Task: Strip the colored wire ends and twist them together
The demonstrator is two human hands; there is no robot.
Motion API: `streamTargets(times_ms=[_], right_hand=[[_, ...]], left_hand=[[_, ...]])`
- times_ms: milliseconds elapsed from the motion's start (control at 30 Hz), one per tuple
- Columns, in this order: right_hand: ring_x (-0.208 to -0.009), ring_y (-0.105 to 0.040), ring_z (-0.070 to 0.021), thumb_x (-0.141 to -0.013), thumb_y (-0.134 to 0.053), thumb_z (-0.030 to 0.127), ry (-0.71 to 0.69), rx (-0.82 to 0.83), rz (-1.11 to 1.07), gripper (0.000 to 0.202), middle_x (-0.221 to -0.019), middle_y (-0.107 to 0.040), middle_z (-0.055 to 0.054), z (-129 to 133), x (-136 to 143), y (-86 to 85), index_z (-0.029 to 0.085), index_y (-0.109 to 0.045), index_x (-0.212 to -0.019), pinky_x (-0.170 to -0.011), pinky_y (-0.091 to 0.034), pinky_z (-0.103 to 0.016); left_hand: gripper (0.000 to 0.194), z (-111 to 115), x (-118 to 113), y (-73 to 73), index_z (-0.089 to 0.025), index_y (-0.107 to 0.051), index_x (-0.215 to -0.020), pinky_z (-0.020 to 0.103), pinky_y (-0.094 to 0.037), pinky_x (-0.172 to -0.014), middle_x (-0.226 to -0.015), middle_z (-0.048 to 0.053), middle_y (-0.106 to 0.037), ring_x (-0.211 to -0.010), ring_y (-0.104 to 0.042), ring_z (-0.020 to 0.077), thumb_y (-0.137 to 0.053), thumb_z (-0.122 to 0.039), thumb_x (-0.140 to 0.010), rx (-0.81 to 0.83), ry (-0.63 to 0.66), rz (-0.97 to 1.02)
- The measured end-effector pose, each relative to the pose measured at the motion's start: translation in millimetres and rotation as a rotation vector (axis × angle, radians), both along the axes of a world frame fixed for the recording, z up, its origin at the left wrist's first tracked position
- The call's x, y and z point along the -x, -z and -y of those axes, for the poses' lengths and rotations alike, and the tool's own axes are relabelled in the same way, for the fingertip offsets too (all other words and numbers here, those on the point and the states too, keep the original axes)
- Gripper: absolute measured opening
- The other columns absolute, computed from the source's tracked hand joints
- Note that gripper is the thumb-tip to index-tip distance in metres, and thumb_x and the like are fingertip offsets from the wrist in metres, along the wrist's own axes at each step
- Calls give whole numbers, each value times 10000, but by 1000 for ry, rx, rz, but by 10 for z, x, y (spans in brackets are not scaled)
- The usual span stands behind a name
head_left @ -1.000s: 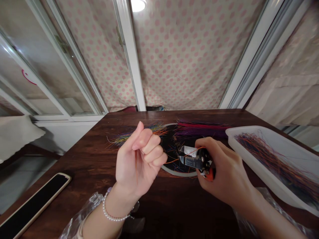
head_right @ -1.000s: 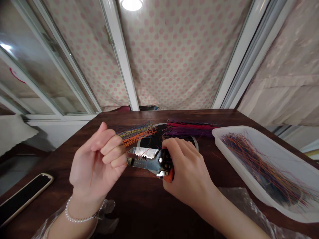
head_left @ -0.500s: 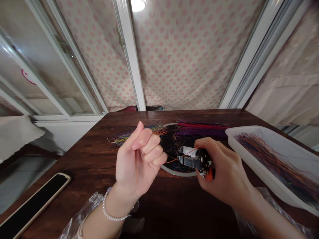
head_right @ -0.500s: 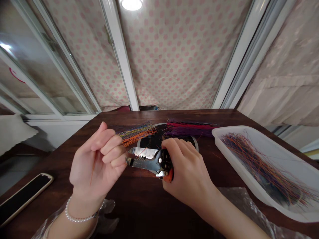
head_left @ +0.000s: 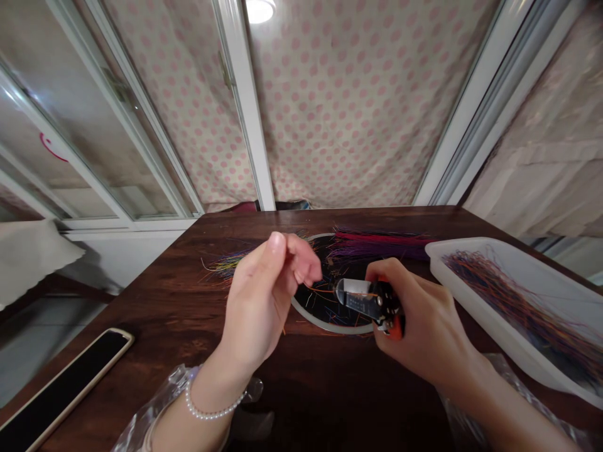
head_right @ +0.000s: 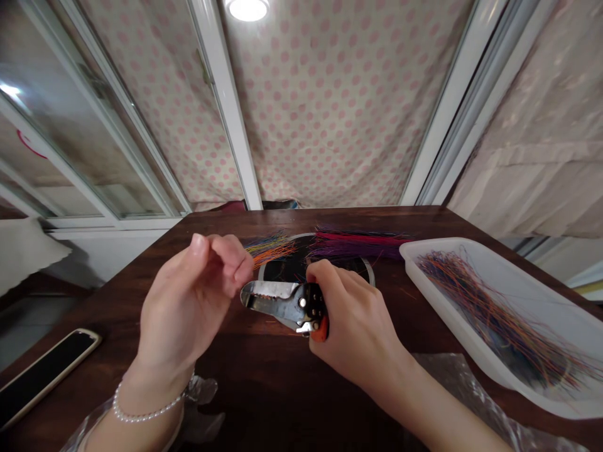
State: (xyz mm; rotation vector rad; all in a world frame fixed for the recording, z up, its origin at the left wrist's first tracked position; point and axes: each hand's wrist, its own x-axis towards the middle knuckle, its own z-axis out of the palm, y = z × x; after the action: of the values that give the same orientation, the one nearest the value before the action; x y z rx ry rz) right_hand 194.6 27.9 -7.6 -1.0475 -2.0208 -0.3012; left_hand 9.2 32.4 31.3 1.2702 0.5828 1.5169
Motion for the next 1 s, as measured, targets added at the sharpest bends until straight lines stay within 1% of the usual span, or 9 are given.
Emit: streamTargets(times_ms=[100, 167, 267, 367, 533, 700, 767, 900, 1000], right_hand=[[-445, -530, -94, -584, -410, 100, 9, -1, -4, 344, -600, -572, 33, -20, -9, -1, 194, -500, -902, -449, -407, -171], [-454, -549, -99, -614, -413, 105, 9, -3, -15, 310, -613, -592, 27, -33, -16, -8, 197, -493, -899, -458, -418, -174], [-436, -535, -93, -665, -426, 107, 17, 3, -34, 247, -597, -578, 40, -53, -31, -31, 204, -481, -886, -460, -415, -173], [-388, -470, -79, -694, -449, 109, 33, 24, -57, 223, -550, -511, 74, -77, -52, -52, 205, -483, -892, -438, -381, -166], [-382, -447, -73, -754, -487, 112, 5, 101, -123, 162, -533, -467, 93, -123, -79, -29, 213, -488, -880, -430, -345, -161], [-413, -454, -84, -746, -500, 95, -65, 211, -203, 174, -547, -465, 90, -157, -61, -3, 215, -494, -871, -451, -344, -173], [-445, -467, -93, -733, -493, 82, -114, 295, -223, 178, -566, -488, 78, -166, -50, -8, 215, -489, -852, -471, -353, -183], [-468, -424, -102, -675, -478, 76, -206, 383, -281, 203, -559, -463, 79, -186, -40, 5, 225, -459, -812, -459, -305, -198], [-472, -409, -100, -681, -493, 98, -228, 377, -296, 187, -559, -453, 82, -193, -46, 30, 226, -452, -810, -461, -287, -200]], left_hand=[[322, 12, 51, 39, -160, -696, -886, 208, -454, -784, -870, 37, -663, -843, -596, 129, -419, -224, -1038, -251, -154, -423], [303, 23, 98, 38, -168, -662, -875, 202, -440, -756, -842, 10, -649, -795, -589, 111, -409, -197, -1039, -367, -68, -659], [312, 32, 140, 22, -171, -563, -783, 200, -410, -675, -746, -26, -579, -693, -540, 87, -383, -159, -1037, -474, 151, -874], [327, 28, 142, 9, -182, -440, -717, 228, -368, -624, -683, -38, -481, -638, -461, 91, -380, -165, -1037, -502, 192, -966], [274, 16, 165, 19, -190, -418, -762, 237, -400, -698, -781, -13, -468, -746, -461, 112, -368, -94, -1014, -572, 167, -924], [211, 66, 128, 101, -194, -564, -815, 261, -459, -704, -1035, 44, -515, -816, -516, 130, -469, -70, -956, -644, -50, -776], [193, 114, 50, 133, -217, -631, -796, 291, -473, -683, -1061, 59, -572, -829, -552, 166, -546, -88, -912, -591, -111, -654], [47, 217, -100, 148, -245, -730, -793, 333, -480, -603, -946, 95, -657, -775, -597, 238, -723, -207, -818, -255, -36, -375], [177, 234, -107, 157, -225, -712, -739, 370, -484, -659, -850, 111, -665, -766, -600, 258, -646, -260, -899, -293, 73, -428]])
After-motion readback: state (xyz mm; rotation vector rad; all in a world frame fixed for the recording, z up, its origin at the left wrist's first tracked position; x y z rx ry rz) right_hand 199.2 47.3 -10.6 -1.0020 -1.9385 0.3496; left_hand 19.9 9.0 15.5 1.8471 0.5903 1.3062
